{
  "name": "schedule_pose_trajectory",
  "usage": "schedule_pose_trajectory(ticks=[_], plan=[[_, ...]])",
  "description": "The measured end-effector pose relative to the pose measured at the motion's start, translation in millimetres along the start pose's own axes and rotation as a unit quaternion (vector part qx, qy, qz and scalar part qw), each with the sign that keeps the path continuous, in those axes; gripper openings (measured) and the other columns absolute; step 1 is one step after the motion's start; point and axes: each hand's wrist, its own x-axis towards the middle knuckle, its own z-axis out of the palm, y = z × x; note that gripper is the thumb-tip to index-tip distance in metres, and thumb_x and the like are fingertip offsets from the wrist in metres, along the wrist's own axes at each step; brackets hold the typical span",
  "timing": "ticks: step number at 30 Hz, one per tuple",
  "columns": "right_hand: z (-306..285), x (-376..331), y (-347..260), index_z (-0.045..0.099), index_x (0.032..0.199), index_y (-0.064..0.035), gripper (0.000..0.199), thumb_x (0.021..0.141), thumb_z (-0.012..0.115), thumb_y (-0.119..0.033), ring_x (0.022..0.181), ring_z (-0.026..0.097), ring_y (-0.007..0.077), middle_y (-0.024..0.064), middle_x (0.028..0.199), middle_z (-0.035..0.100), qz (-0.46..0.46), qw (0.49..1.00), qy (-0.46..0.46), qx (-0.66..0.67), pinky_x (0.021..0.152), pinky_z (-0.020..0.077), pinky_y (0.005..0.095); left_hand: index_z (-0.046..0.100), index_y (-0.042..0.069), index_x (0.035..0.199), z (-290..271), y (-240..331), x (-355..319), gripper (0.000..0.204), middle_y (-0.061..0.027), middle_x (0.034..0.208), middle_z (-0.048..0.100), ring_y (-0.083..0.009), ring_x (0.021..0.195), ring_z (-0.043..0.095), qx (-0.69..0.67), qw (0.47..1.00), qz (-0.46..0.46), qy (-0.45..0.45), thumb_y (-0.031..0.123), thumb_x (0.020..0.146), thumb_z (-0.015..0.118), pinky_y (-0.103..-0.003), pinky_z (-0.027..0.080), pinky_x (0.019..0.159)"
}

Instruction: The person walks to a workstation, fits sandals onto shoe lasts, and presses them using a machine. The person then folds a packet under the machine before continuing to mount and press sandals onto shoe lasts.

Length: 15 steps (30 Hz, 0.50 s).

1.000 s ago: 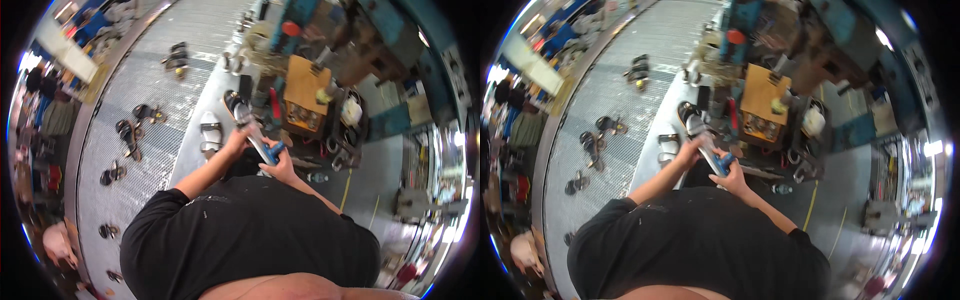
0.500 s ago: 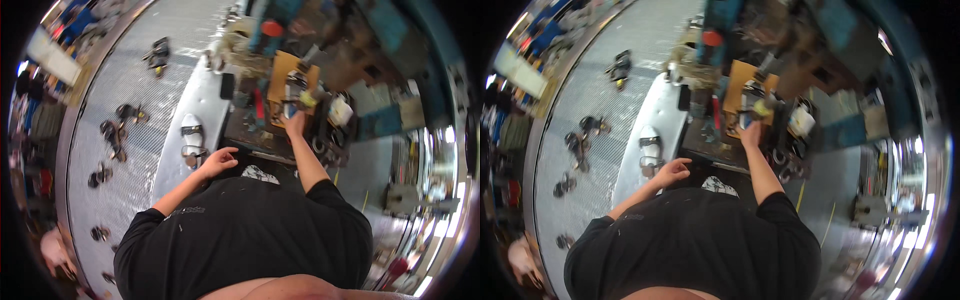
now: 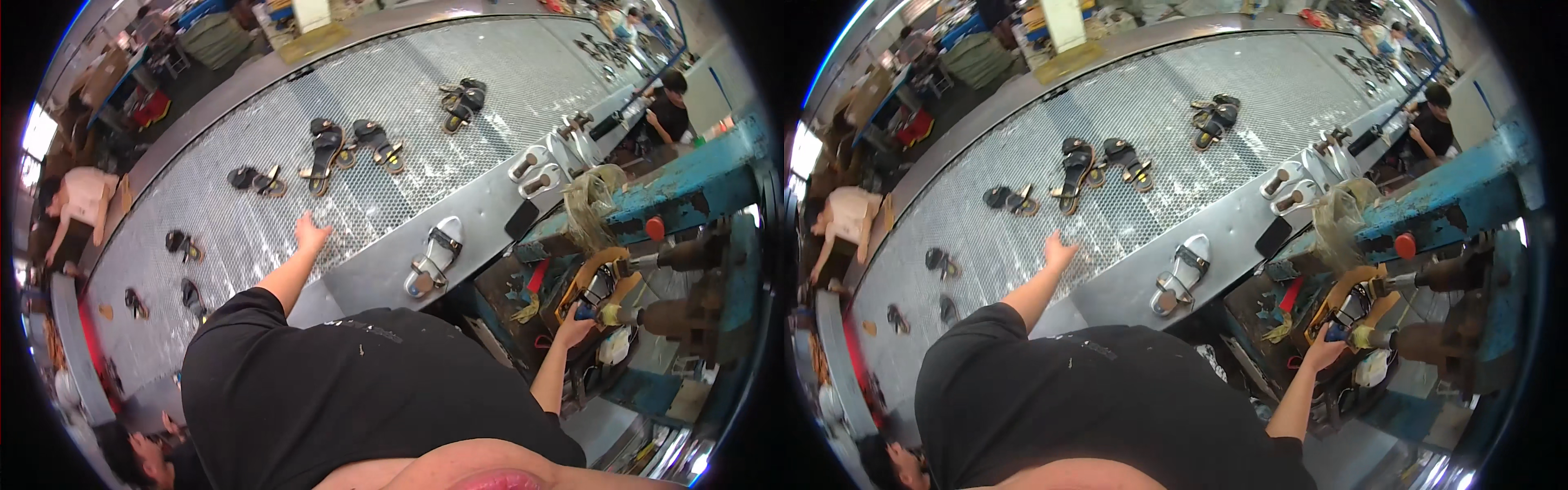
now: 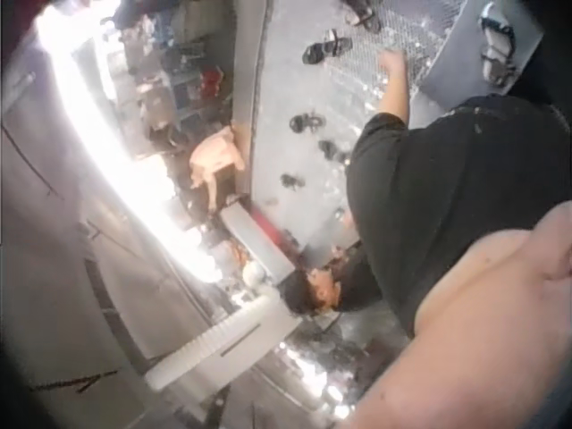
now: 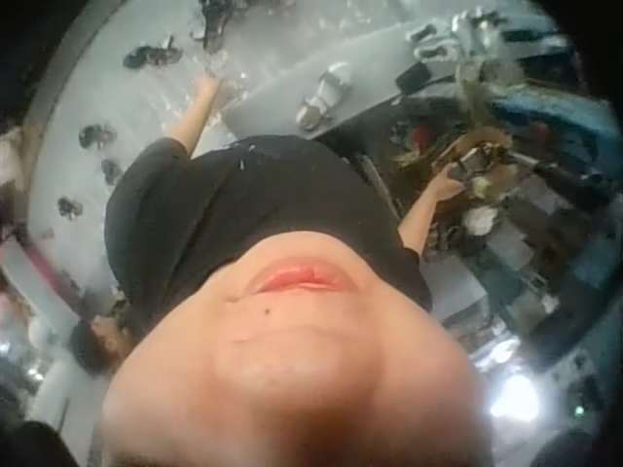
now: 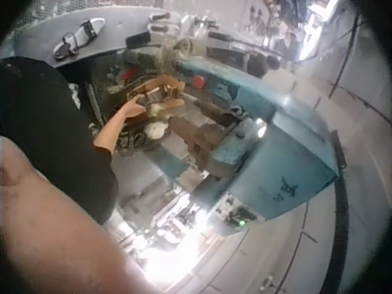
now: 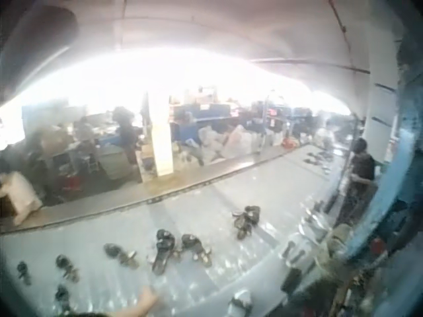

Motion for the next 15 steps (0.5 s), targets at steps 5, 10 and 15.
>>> schedule_pose_trajectory(ticks=[5,10,15], plan=[[-10.9,-5.2,-13.4,0.044,0.120,0.0096,0.070,0.082,0.066,-0.046,0.103,0.056,0.0418,0.0280,0.112,0.056,0.047,0.997,-0.024,-0.057,0.086,0.0446,0.0444,0.043,0.000,0.132,-13.1,35.5,95.5,0.087,-0.0232,0.135,0.042,-0.0381,0.126,0.040,0.097,0.994,-0.046,-0.024,0.048,0.067,0.076,-0.044,0.034,0.105],[27.3,0.9,44.2,0.043,0.120,0.0096,0.083,0.067,0.078,-0.044,0.109,0.053,0.0427,0.0318,0.117,0.052,-0.001,0.995,0.061,-0.080,0.091,0.0422,0.0447,0.050,-0.002,0.125,51.7,36.0,156.4,0.065,-0.0209,0.138,0.042,-0.0368,0.129,0.037,0.226,0.972,-0.062,-0.017,0.041,0.079,0.065,-0.049,0.036,0.102],[4.5,-42.9,-25.5,0.044,0.124,0.0054,0.078,0.064,0.081,-0.029,0.100,0.058,0.0441,0.0297,0.107,0.060,0.087,0.996,-0.002,-0.019,0.085,0.0463,0.0478,0.055,-0.003,0.100,35.0,33.7,123.2,0.029,-0.0145,0.095,0.065,-0.0295,0.086,0.065,-0.192,0.980,0.027,0.044,0.010,0.079,0.070,-0.041,0.051,0.076]])
